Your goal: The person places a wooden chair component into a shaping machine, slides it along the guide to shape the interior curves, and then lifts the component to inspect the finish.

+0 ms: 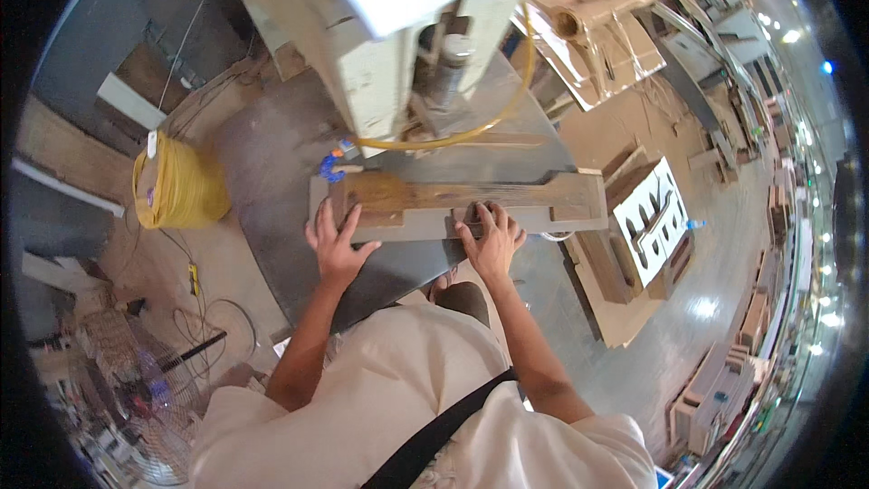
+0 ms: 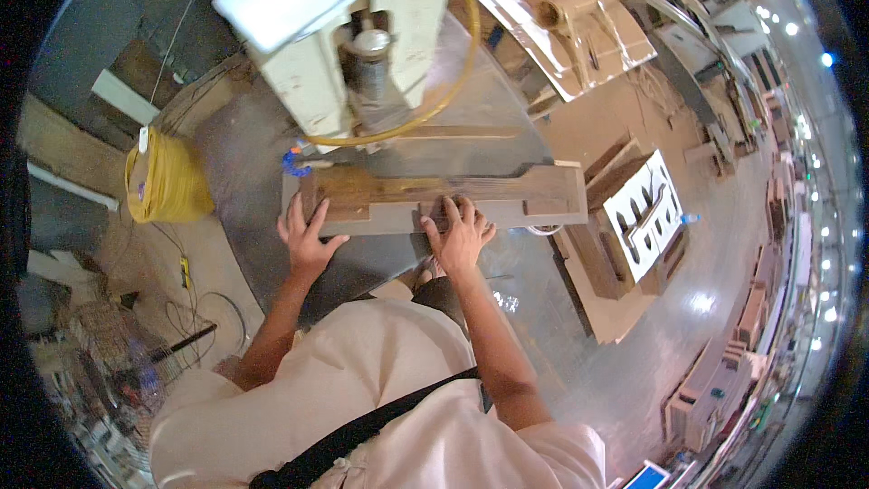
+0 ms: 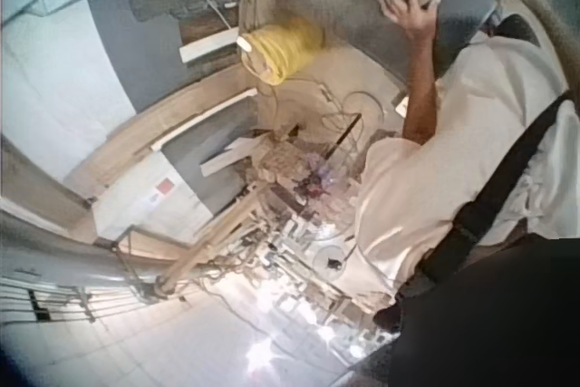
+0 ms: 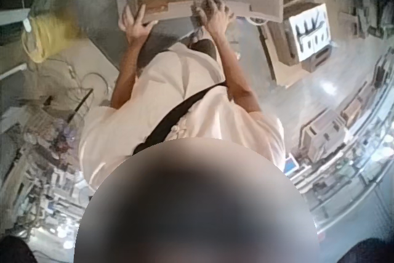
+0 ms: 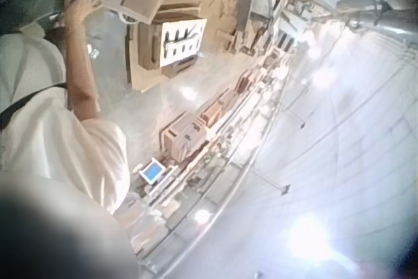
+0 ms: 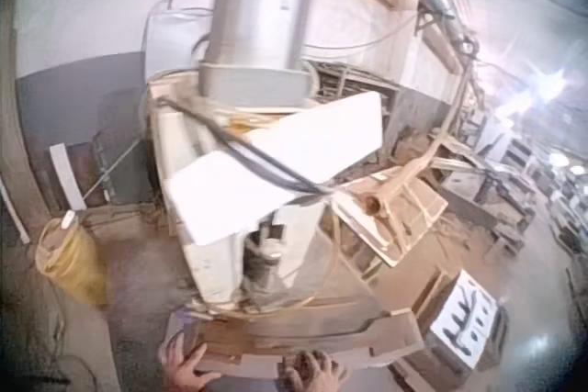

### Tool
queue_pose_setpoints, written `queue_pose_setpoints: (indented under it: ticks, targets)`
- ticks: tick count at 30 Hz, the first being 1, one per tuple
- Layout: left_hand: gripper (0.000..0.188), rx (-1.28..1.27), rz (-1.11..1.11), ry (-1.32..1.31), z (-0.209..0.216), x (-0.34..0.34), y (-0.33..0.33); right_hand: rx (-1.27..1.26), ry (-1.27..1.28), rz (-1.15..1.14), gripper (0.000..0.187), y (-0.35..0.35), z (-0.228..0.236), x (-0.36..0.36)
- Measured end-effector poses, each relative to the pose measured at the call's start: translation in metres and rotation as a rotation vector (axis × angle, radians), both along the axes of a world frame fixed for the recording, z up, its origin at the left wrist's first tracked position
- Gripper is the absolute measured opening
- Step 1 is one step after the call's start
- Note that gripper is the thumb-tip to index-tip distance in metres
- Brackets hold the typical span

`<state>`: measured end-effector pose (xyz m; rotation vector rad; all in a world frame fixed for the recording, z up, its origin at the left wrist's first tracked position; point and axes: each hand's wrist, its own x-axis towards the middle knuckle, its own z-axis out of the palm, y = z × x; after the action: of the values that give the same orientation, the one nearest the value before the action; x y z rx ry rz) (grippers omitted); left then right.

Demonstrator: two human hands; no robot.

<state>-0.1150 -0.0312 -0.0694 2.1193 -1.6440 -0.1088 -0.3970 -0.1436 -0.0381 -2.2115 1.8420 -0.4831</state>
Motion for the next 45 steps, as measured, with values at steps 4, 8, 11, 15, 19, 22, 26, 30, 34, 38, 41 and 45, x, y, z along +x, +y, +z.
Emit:
queue_pose_setpoints:
  ticks: [4,8,11,15,19,22,26,30,34,38,41,45]
  targets:
    - [0.093,0.031,0.116,-0.052,-0.013,-0.008,0.016,0.001,-0.127,0.054,0.047,-0.032,0.007,-0.023]
    - [0.102,0.081,0.158,-0.081,-0.008,-0.008,0.012,-0.145,-0.071,0.078,0.054,-0.121,0.001,-0.036]
    - [0.105,0.118,0.167,-0.096,-0.009,-0.010,0.006,-0.117,0.026,0.080,0.055,-0.181,-0.011,-0.046]
    - [0.108,0.115,0.188,-0.102,-0.008,-0.012,0.009,0.070,0.220,0.213,0.053,-0.224,-0.020,-0.066]
    - [0.110,0.125,0.205,-0.110,-0.006,-0.014,0.008,-0.007,0.169,0.230,0.041,-0.241,-0.012,-0.117]
    - [0.110,0.146,0.222,-0.092,-0.003,-0.015,0.009,-0.117,0.058,0.107,0.032,-0.243,0.013,-0.180]
    - [0.110,0.152,0.221,-0.123,-0.006,-0.015,0.007,-0.210,-0.169,-0.138,0.029,-0.208,0.045,-0.269]
    - [0.108,0.159,0.238,-0.139,-0.009,-0.016,0.009,-0.267,-0.457,-0.542,0.029,-0.099,0.013,-0.335]
    - [0.109,0.132,0.232,-0.156,-0.005,-0.016,0.007,0.044,-0.224,-0.872,0.047,0.020,-0.086,-0.369]
    - [0.106,0.148,0.197,-0.172,-0.020,-0.009,0.008,0.702,-0.741,-1.180,0.017,0.103,-0.178,-0.366]
    - [0.100,0.154,0.183,-0.188,-0.025,-0.003,0.015,0.921,-0.935,-1.216,0.011,0.112,-0.186,-0.349]
    - [0.103,0.176,0.254,-0.245,-0.022,-0.016,0.019,0.958,-0.887,-1.151,0.010,0.074,-0.192,-0.351]
